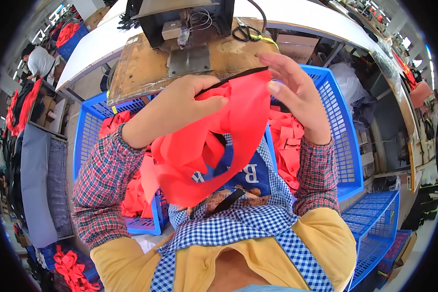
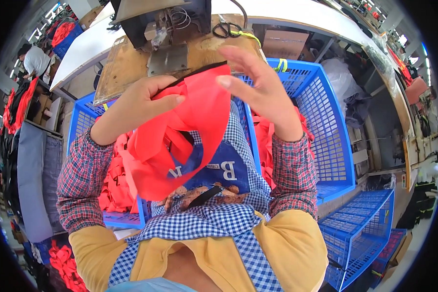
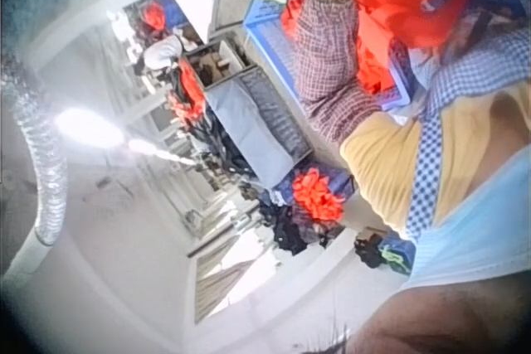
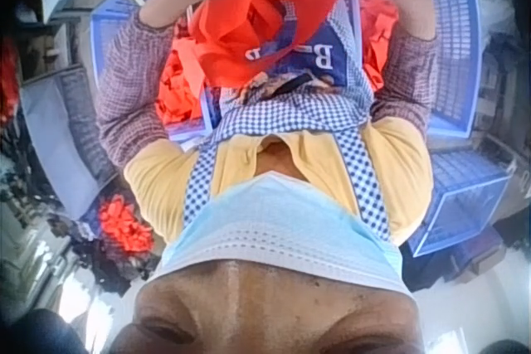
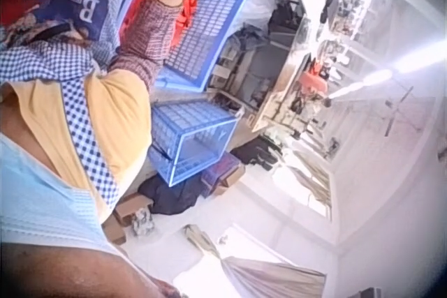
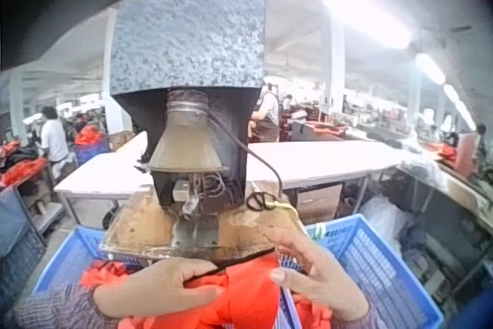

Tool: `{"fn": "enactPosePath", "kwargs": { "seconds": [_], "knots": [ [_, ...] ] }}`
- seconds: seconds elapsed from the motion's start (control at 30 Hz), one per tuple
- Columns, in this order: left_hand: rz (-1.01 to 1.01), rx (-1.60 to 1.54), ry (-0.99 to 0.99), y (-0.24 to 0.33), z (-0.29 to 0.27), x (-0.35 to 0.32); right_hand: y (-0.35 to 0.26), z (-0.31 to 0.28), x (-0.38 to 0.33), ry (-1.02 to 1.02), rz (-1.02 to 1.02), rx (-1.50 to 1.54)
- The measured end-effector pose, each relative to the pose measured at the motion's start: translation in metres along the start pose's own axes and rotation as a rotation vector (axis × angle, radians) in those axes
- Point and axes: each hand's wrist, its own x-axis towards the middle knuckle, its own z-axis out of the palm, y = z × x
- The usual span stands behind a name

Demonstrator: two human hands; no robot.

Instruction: Assembling and sewing red life jacket components using a specialized industrial machine.

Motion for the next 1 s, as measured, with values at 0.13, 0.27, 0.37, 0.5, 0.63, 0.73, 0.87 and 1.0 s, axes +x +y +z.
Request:
{"fn": "enactPosePath", "kwargs": {
  "seconds": [0.13, 0.27, 0.37, 0.5, 0.63, 0.73, 0.87, 1.0],
  "knots": [
    [-0.053, 0.08, -0.025, -0.003, 0.001, 0.002, -0.01, 0.027, 0.01, -0.117, -0.213, -0.605],
    [0.023, 0.165, 0.022, -0.023, 0.001, 0.004, 0.018, 0.04, 0.024, -0.152, -0.171, -0.682],
    [0.035, 0.256, -0.011, -0.037, -0.007, 0.008, 0.029, 0.048, 0.036, -0.17, -0.076, -0.553],
    [-0.132, 0.174, -0.07, -0.061, -0.028, 0.011, 0.044, 0.054, 0.053, -0.26, 0.03, -0.413],
    [-0.071, 0.026, -0.006, -0.081, -0.037, 0.013, 0.065, 0.054, 0.072, -0.343, 0.021, -0.311],
    [-0.309, -0.3, -0.004, -0.098, -0.048, 0.021, 0.083, 0.06, 0.088, -0.349, 0.019, -0.264],
    [-0.427, -0.448, 0.053, -0.123, -0.062, 0.033, 0.103, 0.069, 0.106, -0.337, 0.118, -0.135],
    [-0.4, -0.391, 0.095, -0.14, -0.077, 0.045, 0.126, 0.079, 0.121, -0.317, 0.252, 0.2]
  ]
}}
